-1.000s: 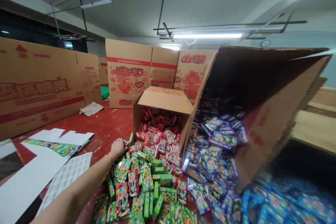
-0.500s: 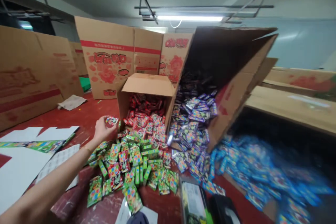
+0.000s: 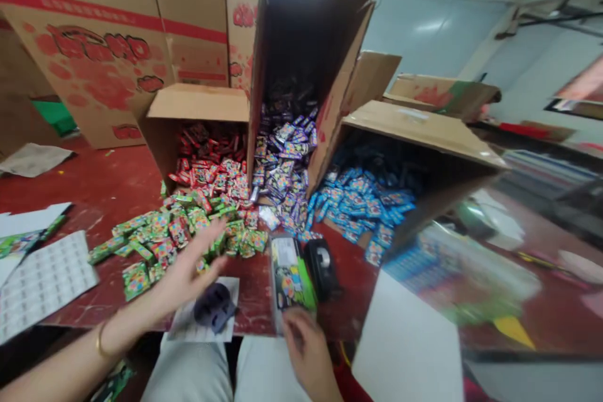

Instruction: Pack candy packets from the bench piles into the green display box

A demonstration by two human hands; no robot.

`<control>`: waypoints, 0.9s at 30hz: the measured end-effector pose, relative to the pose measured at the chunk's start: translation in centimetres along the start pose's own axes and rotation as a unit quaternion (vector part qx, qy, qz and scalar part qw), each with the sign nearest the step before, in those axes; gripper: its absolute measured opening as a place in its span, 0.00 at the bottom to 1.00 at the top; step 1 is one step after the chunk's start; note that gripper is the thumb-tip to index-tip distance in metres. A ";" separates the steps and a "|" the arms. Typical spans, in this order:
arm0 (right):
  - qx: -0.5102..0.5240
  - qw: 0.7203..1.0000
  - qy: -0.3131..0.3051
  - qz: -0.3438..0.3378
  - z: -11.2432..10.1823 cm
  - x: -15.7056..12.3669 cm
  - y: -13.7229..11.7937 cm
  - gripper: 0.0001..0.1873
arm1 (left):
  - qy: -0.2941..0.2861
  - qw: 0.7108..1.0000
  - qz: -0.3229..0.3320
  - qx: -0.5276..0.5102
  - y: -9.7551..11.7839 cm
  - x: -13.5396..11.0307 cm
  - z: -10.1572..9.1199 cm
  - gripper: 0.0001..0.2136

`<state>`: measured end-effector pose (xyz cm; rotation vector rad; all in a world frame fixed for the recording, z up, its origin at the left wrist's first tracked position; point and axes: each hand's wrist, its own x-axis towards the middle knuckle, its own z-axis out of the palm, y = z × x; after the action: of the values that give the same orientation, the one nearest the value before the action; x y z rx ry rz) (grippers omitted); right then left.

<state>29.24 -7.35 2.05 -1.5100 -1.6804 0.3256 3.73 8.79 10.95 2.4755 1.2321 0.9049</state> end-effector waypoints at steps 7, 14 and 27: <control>-0.100 0.983 -0.151 0.029 -0.6 14.1 2.1 0.09 | -0.193 0.977 0.066 -0.058 9.4 -8.6 15.6 0.33; -0.150 0.947 -0.281 0.029 0.5 22.5 3.2 0.11 | -0.259 0.964 0.062 -0.021 8.6 -8.2 18.1 0.39; 0.207 0.971 -0.104 0.058 -6.6 8.5 -5.5 0.13 | 0.053 0.997 0.019 -0.060 13.0 -4.4 8.6 0.19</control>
<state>30.70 -3.07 13.22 -1.2921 -1.5601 0.8680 15.41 -2.14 8.27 2.3915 1.1312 1.0996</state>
